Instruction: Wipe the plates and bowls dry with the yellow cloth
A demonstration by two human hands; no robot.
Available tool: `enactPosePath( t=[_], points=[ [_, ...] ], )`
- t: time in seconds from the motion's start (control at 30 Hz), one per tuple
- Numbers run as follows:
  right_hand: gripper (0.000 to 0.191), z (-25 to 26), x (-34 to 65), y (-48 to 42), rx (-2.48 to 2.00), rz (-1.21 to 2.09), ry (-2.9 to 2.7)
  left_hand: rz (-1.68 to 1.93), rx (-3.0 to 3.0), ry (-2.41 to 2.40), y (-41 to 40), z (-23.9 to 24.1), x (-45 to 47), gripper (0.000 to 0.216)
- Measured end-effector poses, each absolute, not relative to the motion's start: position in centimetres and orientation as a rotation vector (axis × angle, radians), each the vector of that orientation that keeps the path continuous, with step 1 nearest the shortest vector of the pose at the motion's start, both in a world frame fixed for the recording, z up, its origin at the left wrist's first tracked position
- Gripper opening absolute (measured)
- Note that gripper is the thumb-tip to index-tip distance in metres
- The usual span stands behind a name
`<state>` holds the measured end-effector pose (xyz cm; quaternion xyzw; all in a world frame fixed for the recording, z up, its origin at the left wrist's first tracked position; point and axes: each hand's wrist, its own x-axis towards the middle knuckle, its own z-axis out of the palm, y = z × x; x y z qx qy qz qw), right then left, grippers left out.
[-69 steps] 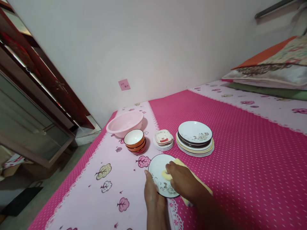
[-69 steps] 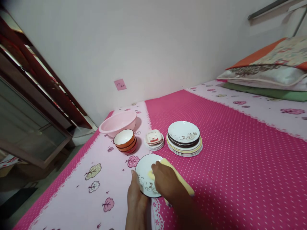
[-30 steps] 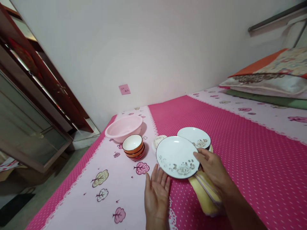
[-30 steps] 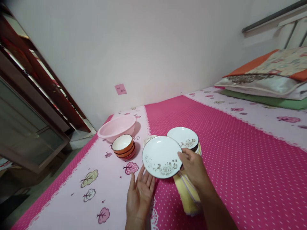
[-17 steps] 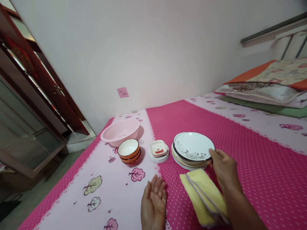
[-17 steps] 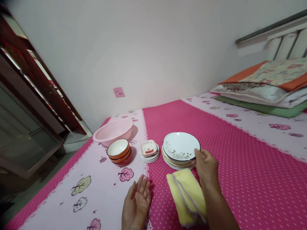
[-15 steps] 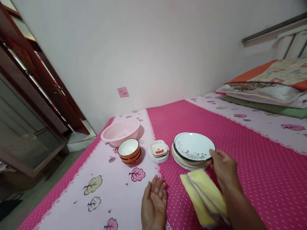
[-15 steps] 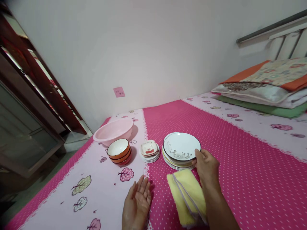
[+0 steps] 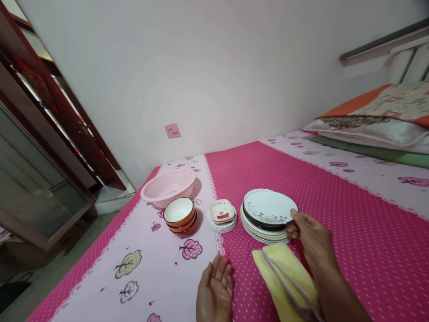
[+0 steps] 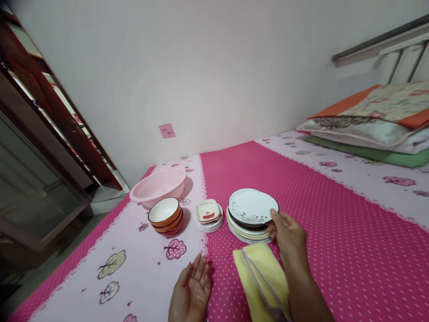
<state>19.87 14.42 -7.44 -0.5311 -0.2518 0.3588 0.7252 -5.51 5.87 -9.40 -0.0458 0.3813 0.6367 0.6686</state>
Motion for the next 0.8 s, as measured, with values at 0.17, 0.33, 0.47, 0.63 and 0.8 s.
enactPosePath(
  t=[0.17,0.33,0.47,0.63,0.8],
  points=[
    [0.069,-6.8,19.8,13.9,-1.147,0.823,-0.508,1.421,-0.113,0.859,5.9,-9.4,-5.6,0.027],
    [0.071,-7.3,20.1,14.0,-1.146,0.815,-0.463,1.426,-0.126,0.872,5.8,-9.1,-5.5,0.024],
    [0.069,-7.8,20.3,14.3,-1.142,0.807,-0.467,1.424,-0.130,0.875,5.9,-9.2,-5.5,0.021],
    [0.060,-7.7,19.9,14.1,-1.167,0.767,-0.483,1.434,-0.133,0.868,5.8,-9.2,-5.5,0.020],
    [0.055,-7.2,19.8,13.8,-1.216,0.719,-0.521,1.453,-0.136,0.870,5.8,-8.9,-5.2,0.020]
  ],
)
